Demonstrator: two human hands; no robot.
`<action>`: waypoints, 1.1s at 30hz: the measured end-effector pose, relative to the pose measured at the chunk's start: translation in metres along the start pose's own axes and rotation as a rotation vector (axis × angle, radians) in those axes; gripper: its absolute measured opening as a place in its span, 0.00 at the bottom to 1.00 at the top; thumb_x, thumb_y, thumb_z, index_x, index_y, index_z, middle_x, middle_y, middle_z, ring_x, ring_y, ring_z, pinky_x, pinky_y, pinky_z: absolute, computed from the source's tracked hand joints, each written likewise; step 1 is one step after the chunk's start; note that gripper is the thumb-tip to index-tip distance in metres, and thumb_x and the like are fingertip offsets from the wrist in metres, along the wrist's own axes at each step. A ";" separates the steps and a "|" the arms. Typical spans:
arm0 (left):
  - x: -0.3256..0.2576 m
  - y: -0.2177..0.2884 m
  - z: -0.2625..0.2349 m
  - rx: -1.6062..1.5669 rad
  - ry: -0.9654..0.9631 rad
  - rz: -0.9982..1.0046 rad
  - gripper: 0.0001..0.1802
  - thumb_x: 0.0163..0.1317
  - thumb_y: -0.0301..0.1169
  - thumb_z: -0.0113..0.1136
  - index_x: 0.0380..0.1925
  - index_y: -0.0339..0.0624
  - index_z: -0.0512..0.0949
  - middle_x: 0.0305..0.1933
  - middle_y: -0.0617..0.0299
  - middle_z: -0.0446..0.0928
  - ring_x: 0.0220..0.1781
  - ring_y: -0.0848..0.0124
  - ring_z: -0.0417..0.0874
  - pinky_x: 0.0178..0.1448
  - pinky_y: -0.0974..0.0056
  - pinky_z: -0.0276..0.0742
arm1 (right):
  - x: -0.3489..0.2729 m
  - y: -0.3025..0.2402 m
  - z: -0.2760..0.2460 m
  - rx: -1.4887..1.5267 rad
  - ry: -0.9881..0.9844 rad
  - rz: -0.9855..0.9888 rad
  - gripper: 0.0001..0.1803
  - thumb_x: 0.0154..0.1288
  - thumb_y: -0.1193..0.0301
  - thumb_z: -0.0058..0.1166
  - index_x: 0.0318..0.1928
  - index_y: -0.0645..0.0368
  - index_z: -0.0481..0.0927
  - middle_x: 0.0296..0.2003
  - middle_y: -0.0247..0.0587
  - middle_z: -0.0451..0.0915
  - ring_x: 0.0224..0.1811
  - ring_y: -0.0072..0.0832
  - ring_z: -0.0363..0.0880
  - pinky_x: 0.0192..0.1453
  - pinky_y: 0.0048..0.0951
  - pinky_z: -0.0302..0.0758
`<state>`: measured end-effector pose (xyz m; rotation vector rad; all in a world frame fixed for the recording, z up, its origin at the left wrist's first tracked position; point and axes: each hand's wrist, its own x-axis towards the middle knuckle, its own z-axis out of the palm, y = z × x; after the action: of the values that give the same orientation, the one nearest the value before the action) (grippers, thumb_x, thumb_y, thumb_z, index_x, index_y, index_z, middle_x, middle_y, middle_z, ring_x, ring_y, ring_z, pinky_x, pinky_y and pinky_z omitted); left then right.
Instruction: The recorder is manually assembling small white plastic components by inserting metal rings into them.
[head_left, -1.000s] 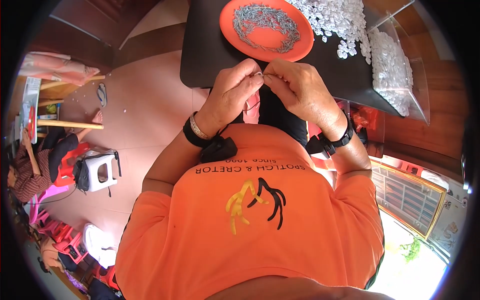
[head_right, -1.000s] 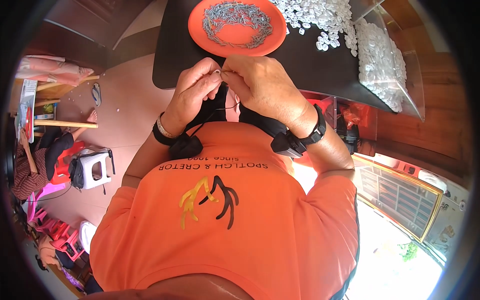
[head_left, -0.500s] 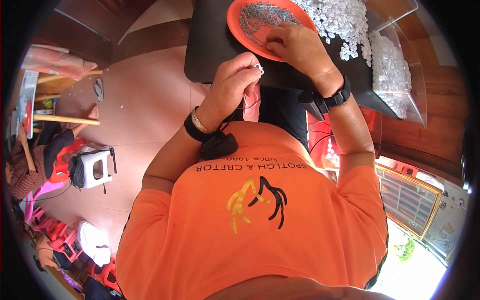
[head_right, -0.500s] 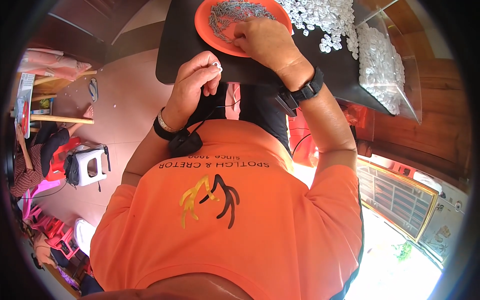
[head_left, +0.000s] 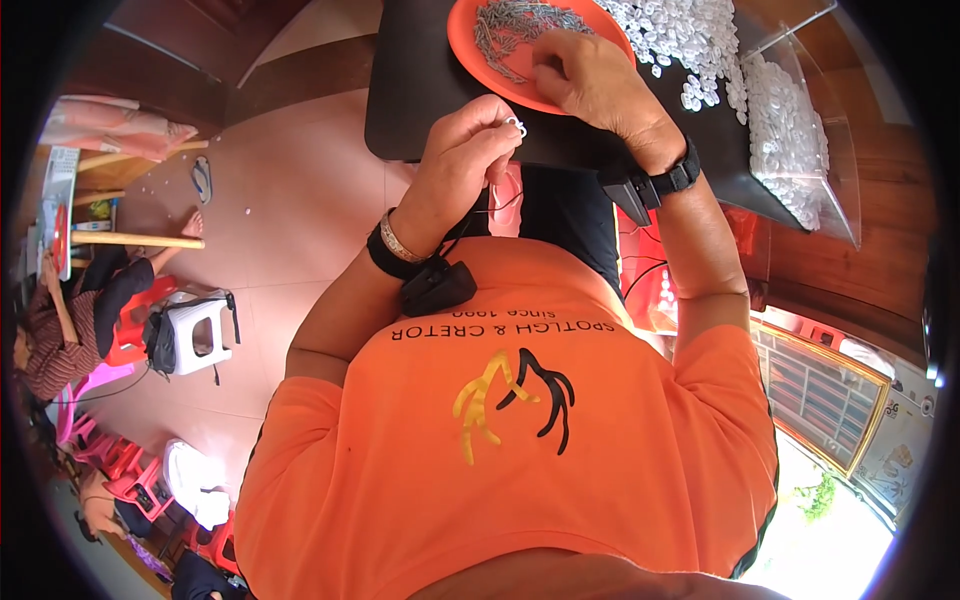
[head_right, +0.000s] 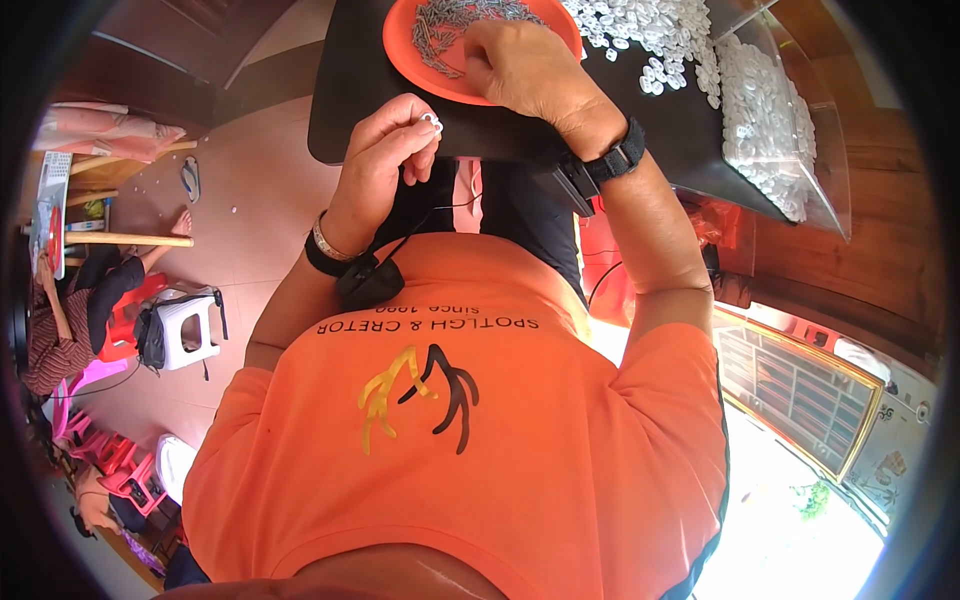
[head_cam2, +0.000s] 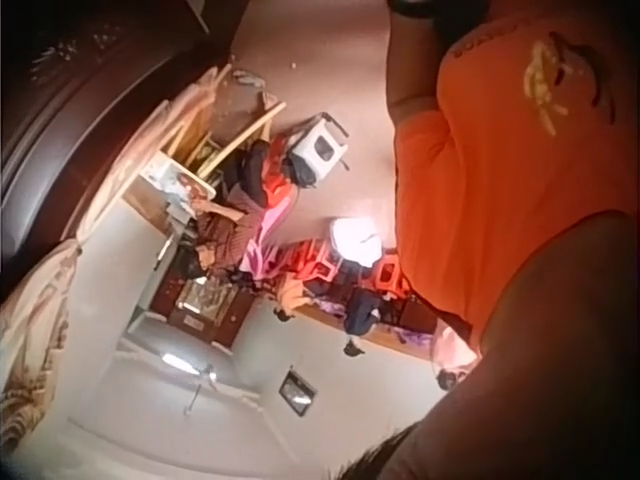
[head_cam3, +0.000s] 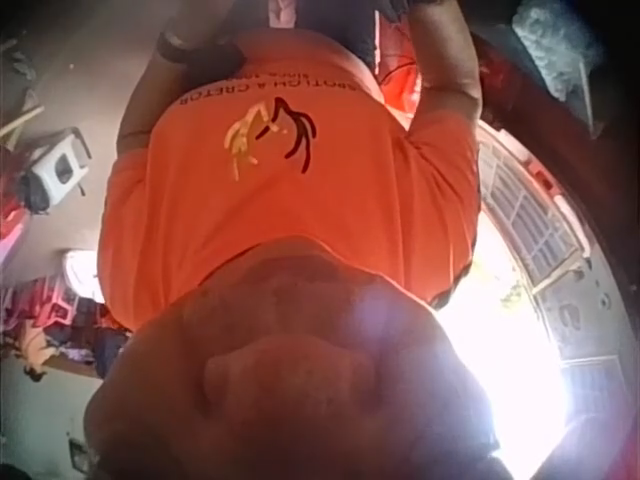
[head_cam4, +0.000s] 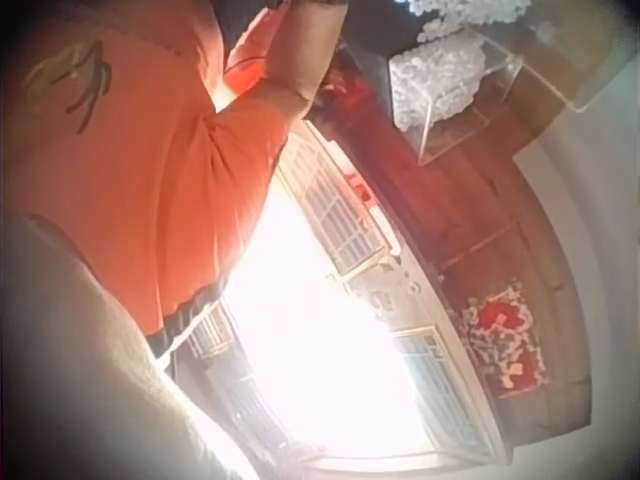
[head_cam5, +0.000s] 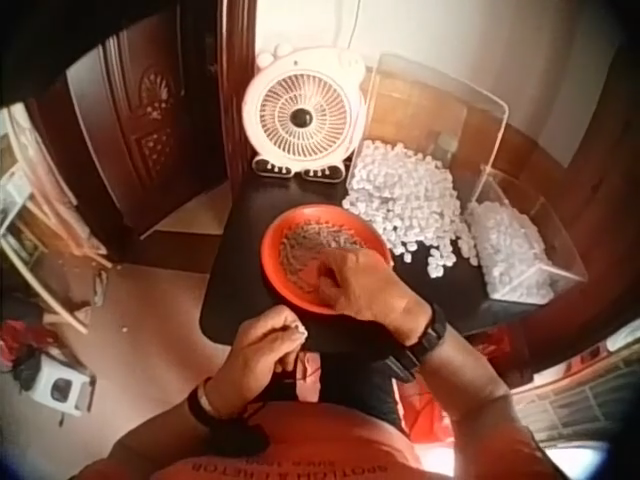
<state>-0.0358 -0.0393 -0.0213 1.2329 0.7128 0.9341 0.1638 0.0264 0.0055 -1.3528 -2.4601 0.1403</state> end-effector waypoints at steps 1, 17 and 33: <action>0.000 0.001 0.000 -0.001 0.005 -0.007 0.09 0.63 0.33 0.48 0.28 0.40 0.71 0.19 0.69 0.67 0.20 0.81 0.68 0.23 0.74 0.59 | -0.001 -0.002 -0.004 0.096 0.059 0.050 0.06 0.58 0.72 0.51 0.33 0.62 0.76 0.28 0.46 0.77 0.31 0.39 0.77 0.35 0.35 0.73; 0.001 0.011 0.017 0.038 0.089 0.049 0.11 0.64 0.33 0.48 0.27 0.38 0.70 0.17 0.69 0.64 0.18 0.80 0.64 0.23 0.75 0.56 | -0.044 -0.031 -0.019 1.303 0.124 0.266 0.11 0.65 0.65 0.57 0.37 0.61 0.81 0.26 0.29 0.79 0.27 0.13 0.74 0.32 0.16 0.72; -0.001 0.013 0.023 0.088 0.110 0.084 0.11 0.64 0.33 0.50 0.24 0.40 0.70 0.17 0.70 0.64 0.18 0.81 0.63 0.23 0.75 0.55 | -0.048 -0.046 -0.006 1.214 0.052 0.275 0.10 0.67 0.66 0.54 0.34 0.61 0.78 0.25 0.27 0.74 0.26 0.13 0.69 0.32 0.15 0.69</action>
<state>-0.0188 -0.0498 -0.0042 1.3042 0.8009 1.0559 0.1531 -0.0394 0.0107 -1.0151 -1.5254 1.3558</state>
